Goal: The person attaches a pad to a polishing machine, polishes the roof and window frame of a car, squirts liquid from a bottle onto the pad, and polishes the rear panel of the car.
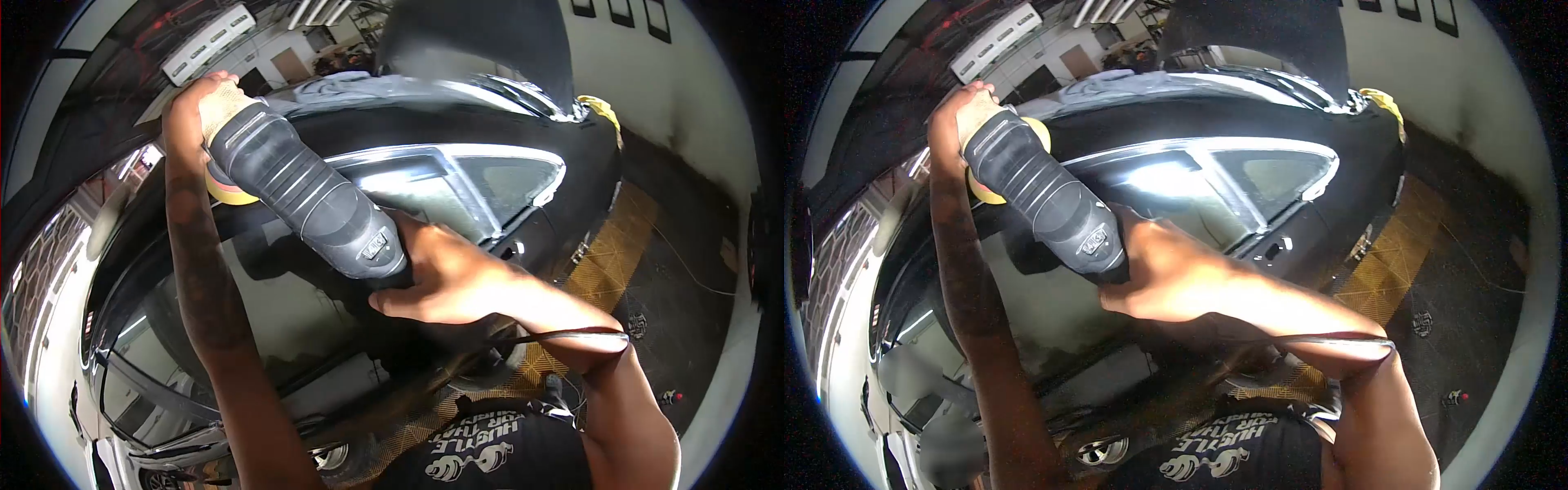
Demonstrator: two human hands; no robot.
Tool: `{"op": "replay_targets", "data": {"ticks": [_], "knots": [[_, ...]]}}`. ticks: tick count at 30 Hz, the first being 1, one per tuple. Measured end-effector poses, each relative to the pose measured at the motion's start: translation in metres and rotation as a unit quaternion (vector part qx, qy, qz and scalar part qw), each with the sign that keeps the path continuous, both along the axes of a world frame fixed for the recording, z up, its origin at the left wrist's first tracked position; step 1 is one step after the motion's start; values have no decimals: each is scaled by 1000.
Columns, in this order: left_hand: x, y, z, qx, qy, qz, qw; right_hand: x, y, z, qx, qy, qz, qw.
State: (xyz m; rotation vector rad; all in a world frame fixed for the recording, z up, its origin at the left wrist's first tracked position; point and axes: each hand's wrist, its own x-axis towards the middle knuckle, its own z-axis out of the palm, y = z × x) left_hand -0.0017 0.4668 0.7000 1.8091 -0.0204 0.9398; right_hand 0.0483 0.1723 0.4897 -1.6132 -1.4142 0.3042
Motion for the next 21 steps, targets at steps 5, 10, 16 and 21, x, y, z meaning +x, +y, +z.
{"op": "replay_targets", "data": {"ticks": [5, 10, 16, 21], "knots": [[88, -22, -41, 104, 16, 31, 994, 52, -76, -34, -15, 351, 159, 923], [166, -80, -92, 520, -29, 100, 848, 111, -126, -88, 54, 424, 150, 891], [286, -159, -158, 146, 5, -20, 989, 176, -191, -133, -9, 559, 92, 824], [359, -229, -198, 87, 37, 9, 996, 197, -219, -168, 53, 649, 12, 759]]}}
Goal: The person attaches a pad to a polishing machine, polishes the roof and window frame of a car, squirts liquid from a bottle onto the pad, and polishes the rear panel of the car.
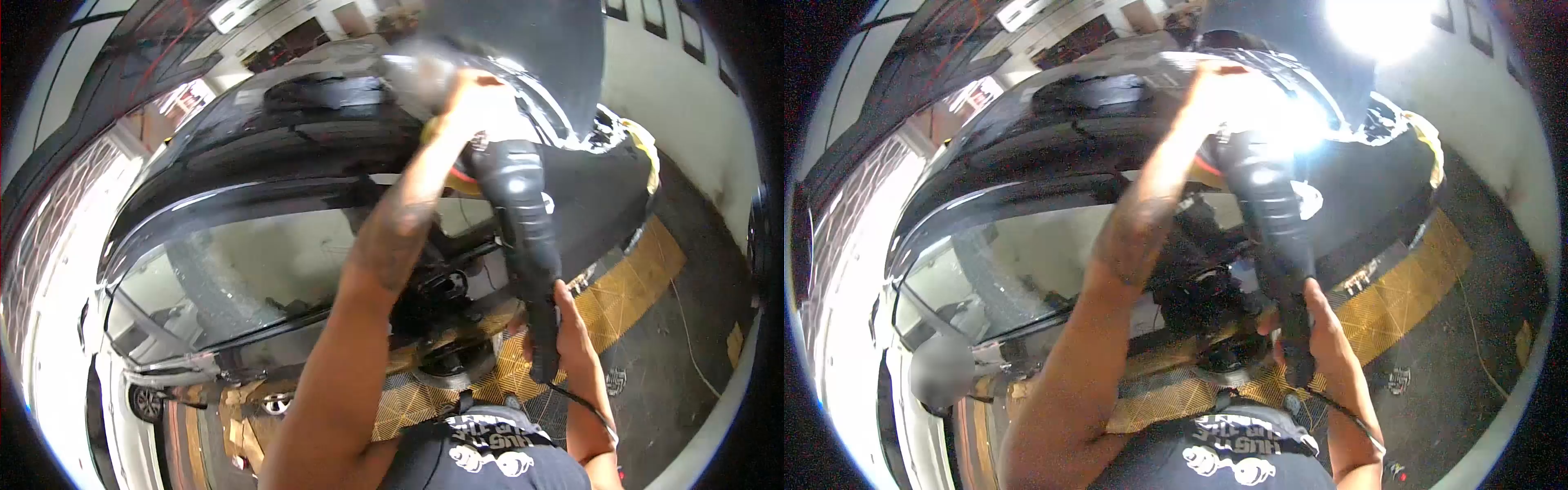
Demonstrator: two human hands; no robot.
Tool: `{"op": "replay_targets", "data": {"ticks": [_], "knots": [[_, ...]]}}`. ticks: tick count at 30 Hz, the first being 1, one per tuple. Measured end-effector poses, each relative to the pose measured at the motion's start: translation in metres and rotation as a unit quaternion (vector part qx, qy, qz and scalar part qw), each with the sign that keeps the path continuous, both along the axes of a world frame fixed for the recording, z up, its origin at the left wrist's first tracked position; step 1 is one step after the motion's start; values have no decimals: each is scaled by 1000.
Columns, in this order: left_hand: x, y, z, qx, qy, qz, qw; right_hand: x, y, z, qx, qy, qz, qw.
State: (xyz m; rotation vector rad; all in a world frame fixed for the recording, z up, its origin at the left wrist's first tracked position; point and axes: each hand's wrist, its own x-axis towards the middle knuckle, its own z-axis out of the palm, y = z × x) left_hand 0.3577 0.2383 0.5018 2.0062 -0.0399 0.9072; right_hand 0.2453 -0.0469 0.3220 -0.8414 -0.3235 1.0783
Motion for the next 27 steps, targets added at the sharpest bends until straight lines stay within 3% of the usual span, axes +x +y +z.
{"op": "replay_targets", "data": {"ticks": [1, 3, 5, 7, 9, 11, 12, 13, 14, 16, 18, 19, 21, 22, 23, 25, 26, 27], "knots": [[5, 1, 5, 56, 56, 6, 997, 0, -3, -3, 8, 0, -8, 1000], [2, 4, 10, 65, 69, 32, 995, -1, -2, 2, 5, -10, 1, 1000], [-8, 6, 14, 71, 83, 46, 993, -9, 3, 17, -6, -124, -18, 992], [-33, 32, 20, 18, 7, -53, 998, -13, 13, 29, -23, -119, -12, 993], [-75, 50, 40, 142, -54, -48, 987, -16, 29, 36, 20, -158, 57, 986], [-114, 75, 68, 414, -99, 42, 904, -29, 48, 62, 32, -185, 88, 978], [-130, 89, 81, 487, -110, 75, 863, -33, 54, 74, 59, -179, 115, 975], [-136, 111, 95, 574, 4, 168, 802, -37, 59, 78, 71, -175, 123, 974], [-144, 137, 104, 525, -3, 133, 841, -41, 64, 81, 82, -170, 131, 973], [-150, 151, 114, 185, 38, 50, 981, -45, 71, 74, 150, -207, 163, 953], [-164, 108, 106, -21, 21, 51, 998, -41, 68, 72, 119, -231, 138, 956], [-154, 116, 98, -24, 23, 46, 998, -38, 66, 71, 95, -257, 122, 954], [-130, 126, 85, 225, -27, 26, 974, -32, 49, 73, 57, -236, 131, 961], [-122, 125, 87, 530, -68, 68, 842, -28, 40, 71, 22, -215, 143, 966], [-108, 117, 72, 497, -65, 107, 859, -24, 33, 65, 20, -213, 141, 967], [-79, 100, 57, 462, -91, 39, 881, -21, 20, 47, 4, -164, 102, 981], [-66, 87, 46, 256, -29, 6, 966, -18, 13, 42, 8, -159, 76, 984], [-53, 67, 36, 36, 35, -27, 998, -13, 7, 36, 8, -158, 73, 985]]}}
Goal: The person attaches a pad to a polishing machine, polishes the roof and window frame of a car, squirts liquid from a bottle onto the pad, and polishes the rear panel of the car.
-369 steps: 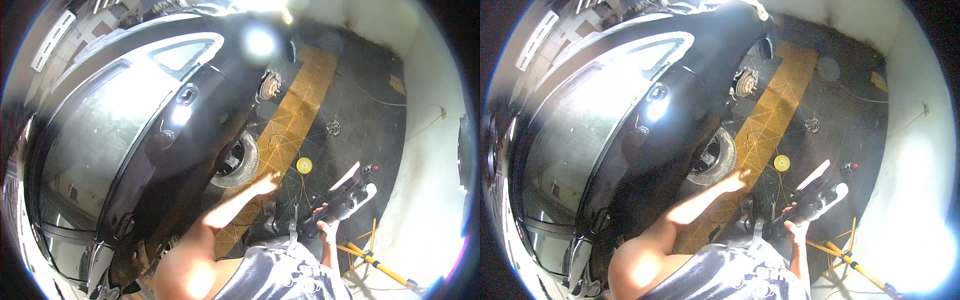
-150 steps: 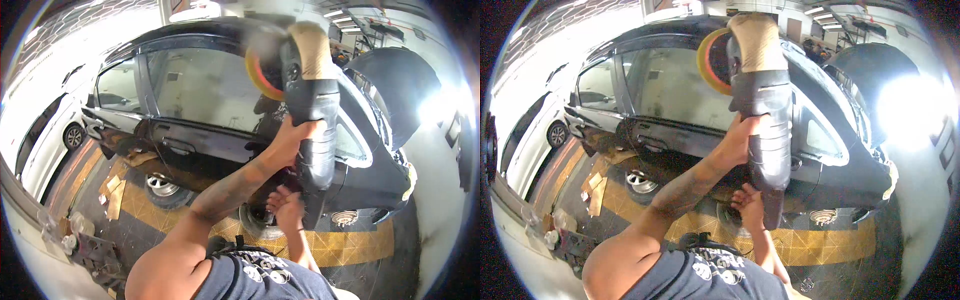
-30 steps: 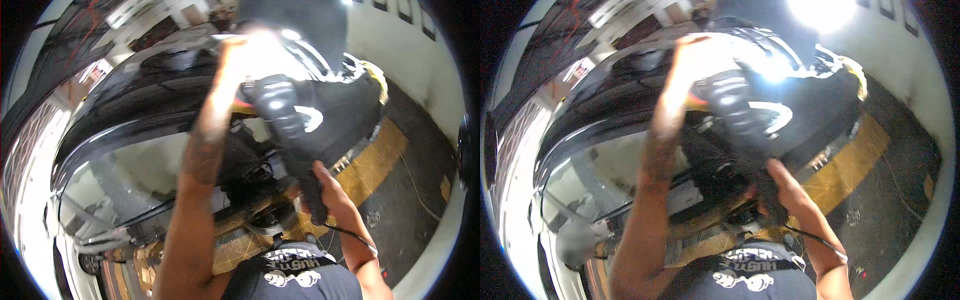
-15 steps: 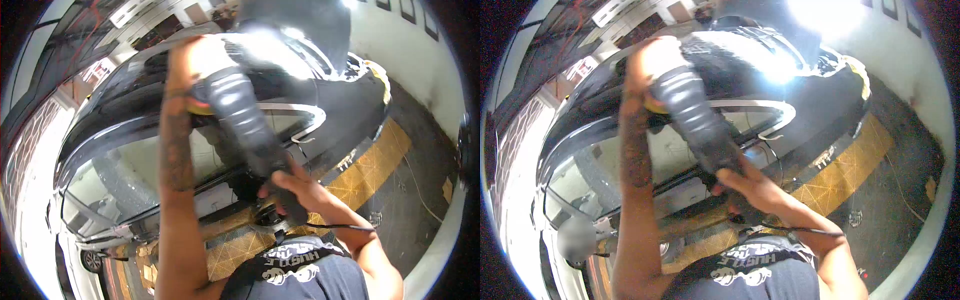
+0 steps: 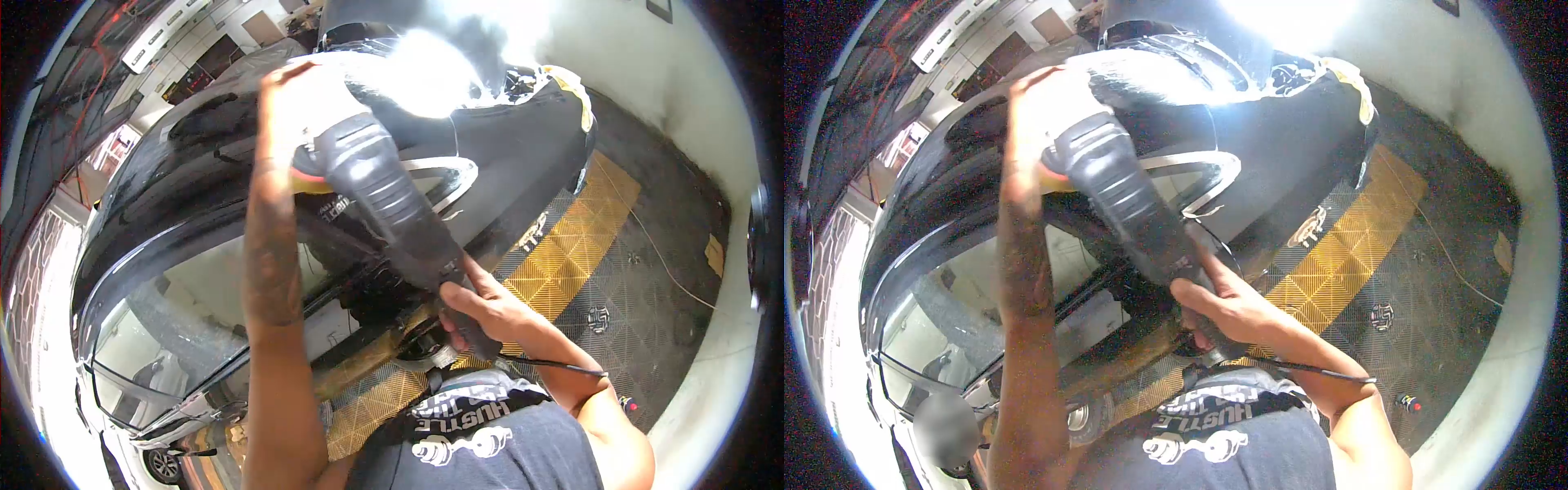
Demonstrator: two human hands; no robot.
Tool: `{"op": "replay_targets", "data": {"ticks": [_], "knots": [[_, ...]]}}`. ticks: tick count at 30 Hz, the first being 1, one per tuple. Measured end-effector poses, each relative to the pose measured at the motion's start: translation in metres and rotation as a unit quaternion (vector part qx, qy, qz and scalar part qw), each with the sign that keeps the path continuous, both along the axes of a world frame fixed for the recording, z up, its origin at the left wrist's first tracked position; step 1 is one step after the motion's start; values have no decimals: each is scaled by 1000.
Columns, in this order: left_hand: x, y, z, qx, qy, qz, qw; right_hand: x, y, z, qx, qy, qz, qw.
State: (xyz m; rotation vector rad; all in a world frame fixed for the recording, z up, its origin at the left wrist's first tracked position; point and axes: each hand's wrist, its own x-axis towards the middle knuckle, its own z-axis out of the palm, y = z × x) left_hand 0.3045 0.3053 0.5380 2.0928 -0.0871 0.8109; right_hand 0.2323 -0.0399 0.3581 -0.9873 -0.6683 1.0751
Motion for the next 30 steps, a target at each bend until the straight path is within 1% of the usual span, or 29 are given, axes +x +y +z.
{"op": "replay_targets", "data": {"ticks": [1, 2, 3, 4, 6, 7, 8, 9, 10, 12, 13, 14, 15, 16, 17, 18, 19, 20, 21, 22, 23, 24, 25, 26, 28, 29, 30], "knots": [[14, -19, -10, -15, -21, -46, 999, 6, -6, -7, 6, 16, -19, 1000], [35, -22, -22, -22, -24, -46, 998, 11, -13, -14, 12, 32, -39, 999], [49, -39, -33, 10, -42, -45, 998, 17, -18, -21, 15, 39, -55, 998], [69, -43, -44, 54, -5, -63, 997, 22, -24, -26, -17, 58, -65, 996], [130, -48, -78, 19, 57, -76, 995, 27, -31, -43, -1, 91, -108, 990], [154, -60, -93, -59, 81, -70, 993, 30, -30, -61, 12, 82, -126, 989], [151, -73, -93, -7, 100, -117, 988, 31, -31, -70, 15, 82, -124, 989], [140, -87, -90, 45, 120, -161, 979, 27, -32, -78, 13, 111, -140, 984], [146, -91, -98, 48, 121, -155, 979, 24, -31, -87, 10, 141, -153, 978], [149, -98, -102, 19, 106, -178, 978, 18, -22, -100, 22, 146, -135, 980], [149, -88, -105, 50, 93, -145, 984, 11, -14, -100, 43, 123, -140, 981], [152, -71, -112, 53, 97, -143, 984, 3, -7, -102, 62, 102, -148, 982], [171, -36, -132, 155, 57, -43, 985, -5, 5, -118, 92, 147, -133, 976], [187, -5, -148, 246, 26, 69, 966, -9, 12, -113, 94, 121, -109, 982], [155, -11, -119, 216, 9, 47, 975, -14, 23, -111, 95, 100, -105, 985], [100, -19, -81, 168, -8, -7, 986, -19, 34, -109, 95, 81, -102, 987], [60, -23, -52, 135, -18, -29, 990, -24, 43, -103, 98, 86, -109, 985], [32, -27, -33, 118, -27, -37, 992, -28, 52, -96, 106, 49, -85, 990], [17, -22, -26, 83, -7, -19, 996, -30, 57, -91, 113, 11, -59, 992], [1, -20, -17, 48, 10, 0, 999, -30, 60, -86, 114, 13, -61, 992], [-5, -24, -18, 48, 13, -2, 999, -30, 61, -83, 110, -30, -58, 992], [-12, -31, -17, 78, 3, -16, 997, -30, 61, -82, 106, -72, -54, 990], [-13, -36, -19, 108, -8, -30, 994, -29, 63, -101, 107, -84, -64, 989], [-6, -41, -28, 106, -7, -32, 994, -27, 62, -121, 105, -84, -65, 989], [19, -63, -55, 191, -41, 1, 981, -20, 54, -153, 104, 9, -81, 991], [30, -83, -63, 220, -25, 40, 974, -15, 50, -162, 95, 28, -122, 988], [47, -99, -80, 190, -11, 59, 980, -8, 45, -180, 106, 40, -124, 986]]}}
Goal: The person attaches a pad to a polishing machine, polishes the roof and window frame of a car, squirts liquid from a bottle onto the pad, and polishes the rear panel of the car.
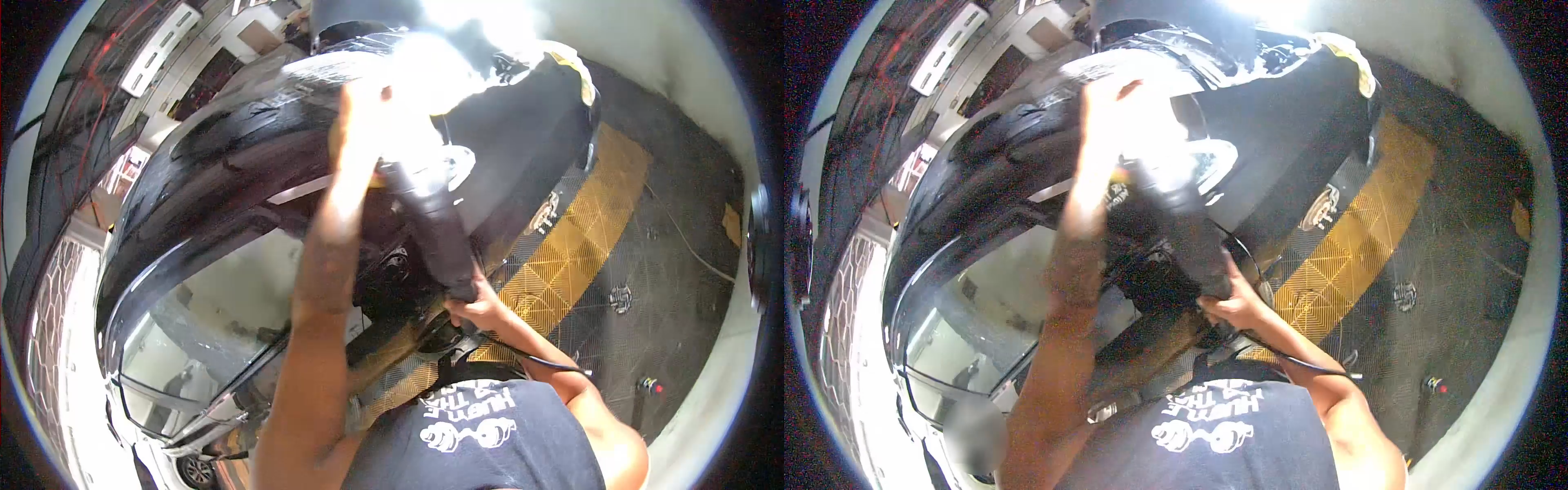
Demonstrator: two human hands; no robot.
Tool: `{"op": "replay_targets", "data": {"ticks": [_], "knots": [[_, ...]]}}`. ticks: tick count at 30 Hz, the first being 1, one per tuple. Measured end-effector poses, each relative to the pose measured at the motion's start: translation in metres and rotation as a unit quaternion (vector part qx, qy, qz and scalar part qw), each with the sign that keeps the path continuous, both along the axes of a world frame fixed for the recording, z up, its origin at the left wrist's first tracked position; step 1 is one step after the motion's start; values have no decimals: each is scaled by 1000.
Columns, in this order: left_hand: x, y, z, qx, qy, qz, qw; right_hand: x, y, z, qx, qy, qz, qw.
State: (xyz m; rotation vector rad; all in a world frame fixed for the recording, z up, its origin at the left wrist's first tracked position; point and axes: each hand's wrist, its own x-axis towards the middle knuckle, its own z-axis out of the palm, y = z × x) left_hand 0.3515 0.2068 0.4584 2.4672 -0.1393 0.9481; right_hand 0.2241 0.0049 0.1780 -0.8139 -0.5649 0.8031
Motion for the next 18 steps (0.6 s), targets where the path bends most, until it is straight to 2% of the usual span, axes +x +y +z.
{"op": "replay_targets", "data": {"ticks": [2, 4, 10, 13, 16, 18], "knots": [[17, -36, -16, -52, 43, 36, 997, 14, -6, -27, -5, -24, -22, 999], [14, -66, -16, -59, 104, 62, 991, 16, -7, -53, 31, 53, -50, 997], [-32, -23, 5, -27, 92, 21, 995, 2, 8, -55, 31, 33, -39, 998], [-70, 19, 29, -39, 44, -46, 997, -17, 28, -9, 53, 9, -27, 998], [-113, 47, 66, -69, 24, -75, 995, -46, 45, 35, 0, -35, -25, 999], [-132, 59, 87, -95, 23, -72, 993, -59, 55, 62, 2, -96, 34, 995]]}}
